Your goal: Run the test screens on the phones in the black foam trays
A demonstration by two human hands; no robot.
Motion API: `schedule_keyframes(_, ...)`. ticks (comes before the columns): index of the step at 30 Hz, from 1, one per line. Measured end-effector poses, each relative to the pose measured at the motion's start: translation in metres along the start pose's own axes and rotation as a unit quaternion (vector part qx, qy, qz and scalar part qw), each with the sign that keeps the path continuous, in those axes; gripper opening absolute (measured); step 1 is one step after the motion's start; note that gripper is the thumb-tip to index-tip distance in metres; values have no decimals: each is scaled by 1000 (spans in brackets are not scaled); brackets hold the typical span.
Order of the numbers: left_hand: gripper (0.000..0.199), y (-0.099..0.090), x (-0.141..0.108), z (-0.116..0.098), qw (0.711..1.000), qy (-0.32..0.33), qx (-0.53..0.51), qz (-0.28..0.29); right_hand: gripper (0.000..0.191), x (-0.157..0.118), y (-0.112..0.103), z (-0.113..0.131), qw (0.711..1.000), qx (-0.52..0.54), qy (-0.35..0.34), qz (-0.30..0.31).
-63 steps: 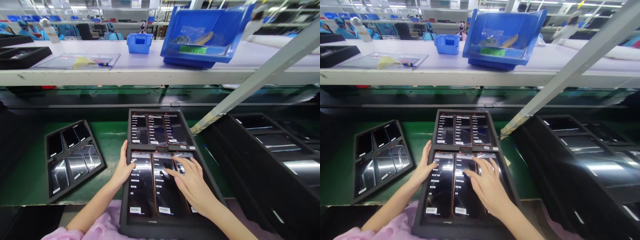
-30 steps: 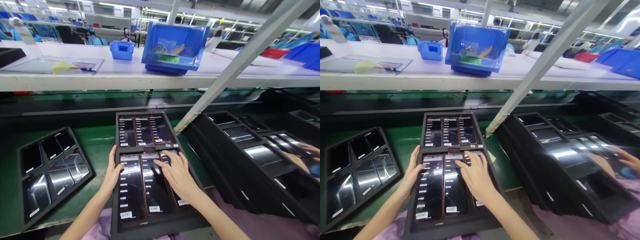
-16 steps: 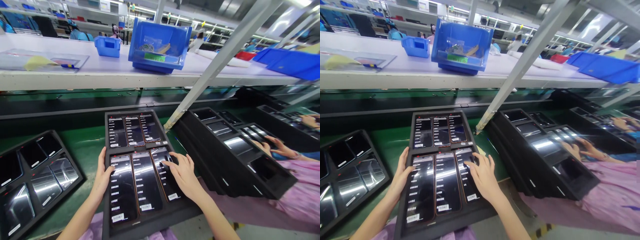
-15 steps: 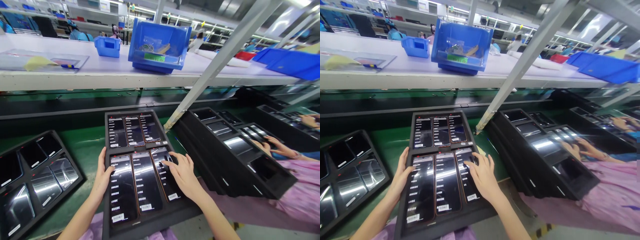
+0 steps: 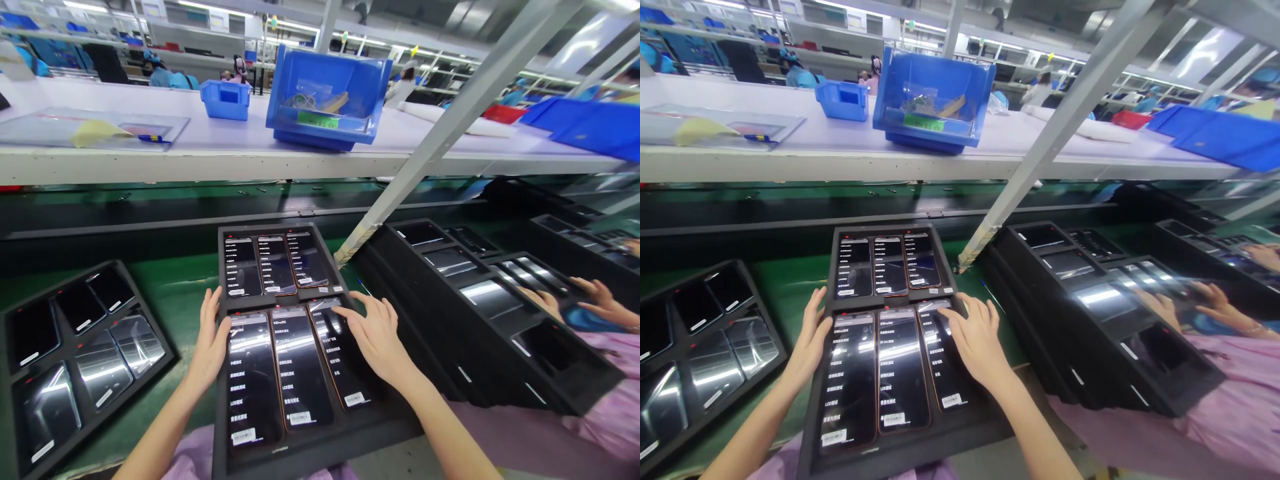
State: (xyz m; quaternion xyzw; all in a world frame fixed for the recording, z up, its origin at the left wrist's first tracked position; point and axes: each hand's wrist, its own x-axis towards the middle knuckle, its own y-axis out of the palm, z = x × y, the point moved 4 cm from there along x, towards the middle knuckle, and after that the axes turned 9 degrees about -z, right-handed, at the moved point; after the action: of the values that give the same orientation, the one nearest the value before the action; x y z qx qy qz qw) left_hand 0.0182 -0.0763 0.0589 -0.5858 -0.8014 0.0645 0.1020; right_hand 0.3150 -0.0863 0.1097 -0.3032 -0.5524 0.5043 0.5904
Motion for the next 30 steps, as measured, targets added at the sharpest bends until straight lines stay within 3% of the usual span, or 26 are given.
schedule_keyframes(5, 46, 3, 61, -9, 988, 93, 122, -1, 46, 48, 20, -3, 998, 53, -27, 5)
schedule_keyframes(10, 43, 11, 109, -23, 954, 98, 279, 40, 44, 113, 49, 10, 997, 60, -57, -2)
schedule_keyframes(17, 51, 13, 120, -26, 937, 94, 330, 61, 42, 164, 76, 34, 994, 64, -85, 0)
schedule_keyframes(26, 54, 15, 124, -21, 943, 89, 312, 67, 43, 172, 91, 49, 991, 62, -119, 8)
schedule_keyframes(30, 55, 15, 122, -21, 949, 88, 297, 56, 41, 173, 92, 44, 992, 60, -111, 0)
